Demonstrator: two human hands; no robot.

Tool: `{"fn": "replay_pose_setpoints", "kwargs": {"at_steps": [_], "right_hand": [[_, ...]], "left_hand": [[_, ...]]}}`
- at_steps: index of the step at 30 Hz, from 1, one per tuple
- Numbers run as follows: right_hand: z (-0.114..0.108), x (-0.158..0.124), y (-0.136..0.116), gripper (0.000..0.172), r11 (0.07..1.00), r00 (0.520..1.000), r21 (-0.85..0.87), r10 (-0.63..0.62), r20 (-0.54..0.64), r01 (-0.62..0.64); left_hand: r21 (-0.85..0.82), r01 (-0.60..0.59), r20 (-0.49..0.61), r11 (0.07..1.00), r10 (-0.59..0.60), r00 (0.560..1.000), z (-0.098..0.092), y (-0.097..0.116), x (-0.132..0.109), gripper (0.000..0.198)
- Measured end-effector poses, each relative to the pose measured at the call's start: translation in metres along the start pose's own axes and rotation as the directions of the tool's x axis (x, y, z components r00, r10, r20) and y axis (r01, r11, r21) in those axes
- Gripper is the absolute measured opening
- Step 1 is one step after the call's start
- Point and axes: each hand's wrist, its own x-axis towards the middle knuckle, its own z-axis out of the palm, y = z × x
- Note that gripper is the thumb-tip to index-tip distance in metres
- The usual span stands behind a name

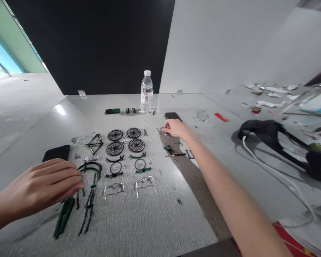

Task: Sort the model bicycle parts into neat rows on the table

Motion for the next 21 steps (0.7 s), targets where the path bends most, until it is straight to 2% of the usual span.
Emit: {"fn": "replay_pose_setpoints", "kwargs": {"at_steps": [5, 21], "right_hand": [[-0.0001, 0.0003, 0.0033, 0.02, 1.0, 1.0, -0.011, 0.014, -0.025, -0.015], [0.0035, -0.0014, -0.0036, 0.025, 0.999, 1.0, 0.036, -0.001, -0.03, 0.002]], "left_hand": [[0.0, 0.007, 0.001, 1.0, -0.007, 1.0, -0.0004, -0.0001, -0.0009, 0.008], [0.0, -0.02, -0.002, 1.0, 0.02, 1.0, 0.0004, 0.0003, -0.0001, 0.006]]}}
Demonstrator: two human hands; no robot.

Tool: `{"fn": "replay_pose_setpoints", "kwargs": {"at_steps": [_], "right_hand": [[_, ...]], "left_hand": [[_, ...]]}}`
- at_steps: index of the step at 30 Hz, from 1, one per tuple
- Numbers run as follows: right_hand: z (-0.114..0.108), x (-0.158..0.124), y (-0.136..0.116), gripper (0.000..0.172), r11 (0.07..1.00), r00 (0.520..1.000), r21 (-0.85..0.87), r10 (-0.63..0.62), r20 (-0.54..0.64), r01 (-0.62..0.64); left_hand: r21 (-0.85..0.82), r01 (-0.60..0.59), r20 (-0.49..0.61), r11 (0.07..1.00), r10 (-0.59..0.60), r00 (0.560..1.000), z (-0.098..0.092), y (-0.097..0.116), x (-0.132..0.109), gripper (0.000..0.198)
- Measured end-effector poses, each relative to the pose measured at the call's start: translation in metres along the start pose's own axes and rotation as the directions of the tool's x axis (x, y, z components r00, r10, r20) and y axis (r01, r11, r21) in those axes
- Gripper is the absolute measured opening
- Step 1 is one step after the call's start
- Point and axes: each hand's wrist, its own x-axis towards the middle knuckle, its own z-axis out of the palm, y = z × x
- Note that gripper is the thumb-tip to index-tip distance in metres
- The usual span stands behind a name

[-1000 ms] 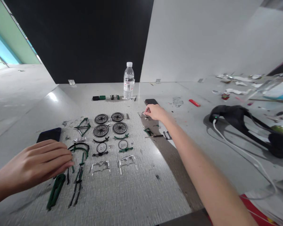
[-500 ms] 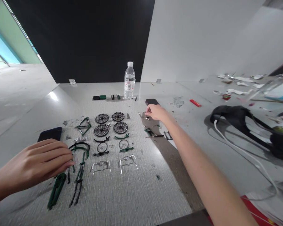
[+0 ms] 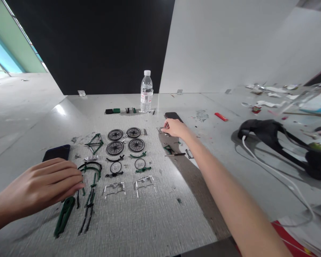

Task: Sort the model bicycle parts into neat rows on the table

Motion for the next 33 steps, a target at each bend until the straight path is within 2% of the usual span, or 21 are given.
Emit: {"fn": "replay_pose_setpoints", "kwargs": {"at_steps": [10, 21, 33], "right_hand": [[0.0038, -0.001, -0.0009, 0.022, 0.999, 0.997, 0.007, -0.037, -0.071, 0.037], [0.004, -0.0021, -0.0034, 0.021, 0.997, 0.996, 0.004, -0.072, -0.05, 0.073], [0.0046, -0.0027, -0.0051, 0.023, 0.999, 0.999, 0.011, -0.044, -0.029, 0.045]], "left_hand": [[0.002, 0.009, 0.006, 1.0, -0.009, 1.0, 0.0001, 0.0003, -0.0001, 0.008], [-0.004, 0.018, 0.003, 1.0, -0.018, 1.0, 0.0008, 0.0008, -0.0009, 0.006], [-0.009, 0.002, 0.012, 1.0, -0.002, 1.0, 0.0001, 0.0005, 0.0006, 0.006]]}}
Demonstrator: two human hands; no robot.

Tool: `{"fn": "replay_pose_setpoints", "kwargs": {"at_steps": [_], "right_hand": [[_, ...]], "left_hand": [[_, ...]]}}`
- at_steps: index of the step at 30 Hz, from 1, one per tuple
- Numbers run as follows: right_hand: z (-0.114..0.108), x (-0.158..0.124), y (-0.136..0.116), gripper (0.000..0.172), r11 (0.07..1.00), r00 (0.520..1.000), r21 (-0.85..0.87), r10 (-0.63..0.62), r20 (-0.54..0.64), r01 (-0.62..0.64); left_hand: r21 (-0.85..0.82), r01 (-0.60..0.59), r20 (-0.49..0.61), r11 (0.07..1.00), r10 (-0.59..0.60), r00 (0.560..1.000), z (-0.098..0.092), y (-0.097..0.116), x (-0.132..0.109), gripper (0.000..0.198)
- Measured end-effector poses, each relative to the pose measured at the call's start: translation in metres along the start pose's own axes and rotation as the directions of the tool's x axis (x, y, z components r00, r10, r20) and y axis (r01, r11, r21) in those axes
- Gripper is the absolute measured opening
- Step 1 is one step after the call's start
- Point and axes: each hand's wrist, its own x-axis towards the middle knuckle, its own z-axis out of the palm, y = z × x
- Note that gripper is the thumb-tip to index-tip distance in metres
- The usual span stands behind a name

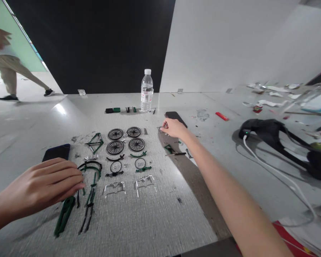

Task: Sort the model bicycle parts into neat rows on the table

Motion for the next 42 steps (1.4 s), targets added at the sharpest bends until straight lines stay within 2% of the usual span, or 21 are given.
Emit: {"fn": "replay_pose_setpoints", "kwargs": {"at_steps": [13, 19, 31, 42], "right_hand": [[-0.006, -0.004, -0.003, 0.02, 1.0, 1.0, 0.013, -0.004, 0.002, 0.004], [-0.012, -0.008, -0.001, 0.022, 1.0, 0.999, 0.02, 0.022, 0.05, -0.023], [-0.011, -0.01, -0.002, 0.025, 0.999, 0.997, 0.045, 0.005, 0.074, -0.008], [-0.01, -0.011, -0.004, 0.024, 1.0, 0.999, 0.021, -0.009, 0.051, 0.008]], "left_hand": [[-0.002, 0.006, -0.006, 1.0, -0.006, 1.0, 0.0, 0.0, -0.002, 0.007], [0.003, 0.008, -0.006, 1.0, -0.008, 1.0, 0.0, 0.0, 0.0, 0.007], [0.006, 0.005, 0.002, 1.0, -0.005, 1.0, 0.0, 0.0, -0.001, 0.006], [0.01, 0.016, 0.0, 1.0, -0.016, 1.0, 0.0, 0.0, -0.001, 0.007]]}}
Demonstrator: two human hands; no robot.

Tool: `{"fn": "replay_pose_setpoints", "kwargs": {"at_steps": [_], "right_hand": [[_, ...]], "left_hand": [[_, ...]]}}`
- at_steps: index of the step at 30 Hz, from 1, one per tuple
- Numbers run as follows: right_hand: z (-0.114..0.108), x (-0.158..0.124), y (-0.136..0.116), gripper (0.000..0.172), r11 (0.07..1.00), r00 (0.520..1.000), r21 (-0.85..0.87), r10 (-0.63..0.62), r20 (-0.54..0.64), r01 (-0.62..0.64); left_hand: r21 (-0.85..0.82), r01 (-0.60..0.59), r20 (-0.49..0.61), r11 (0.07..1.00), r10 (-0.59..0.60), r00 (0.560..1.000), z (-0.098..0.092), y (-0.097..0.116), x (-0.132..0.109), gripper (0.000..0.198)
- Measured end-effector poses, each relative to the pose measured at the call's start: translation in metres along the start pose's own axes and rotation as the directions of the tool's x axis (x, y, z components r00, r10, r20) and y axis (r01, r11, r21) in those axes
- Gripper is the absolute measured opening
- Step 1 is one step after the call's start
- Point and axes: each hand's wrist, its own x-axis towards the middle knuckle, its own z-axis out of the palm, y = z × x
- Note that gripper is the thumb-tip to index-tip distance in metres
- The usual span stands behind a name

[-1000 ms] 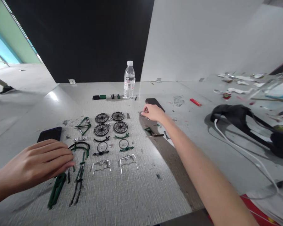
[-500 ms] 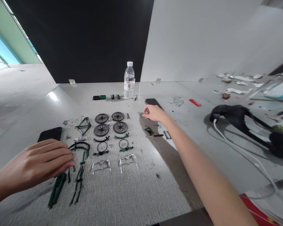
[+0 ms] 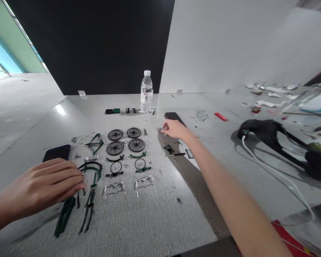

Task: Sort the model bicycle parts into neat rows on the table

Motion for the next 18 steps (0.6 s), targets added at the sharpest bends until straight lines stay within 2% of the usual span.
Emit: {"fn": "replay_pose_setpoints", "kwargs": {"at_steps": [5, 18], "right_hand": [[0.0057, 0.0028, 0.0009, 0.021, 1.0, 0.999, -0.01, -0.011, -0.033, 0.011], [0.007, 0.0032, -0.0006, 0.023, 1.0, 1.0, 0.005, -0.001, -0.026, 0.001]], "left_hand": [[-0.007, -0.004, -0.016, 1.0, 0.003, 1.0, -0.0007, 0.0005, 0.0011, 0.007], [-0.001, -0.005, -0.017, 1.0, 0.005, 1.0, -0.0021, 0.0011, 0.0015, 0.008]]}}
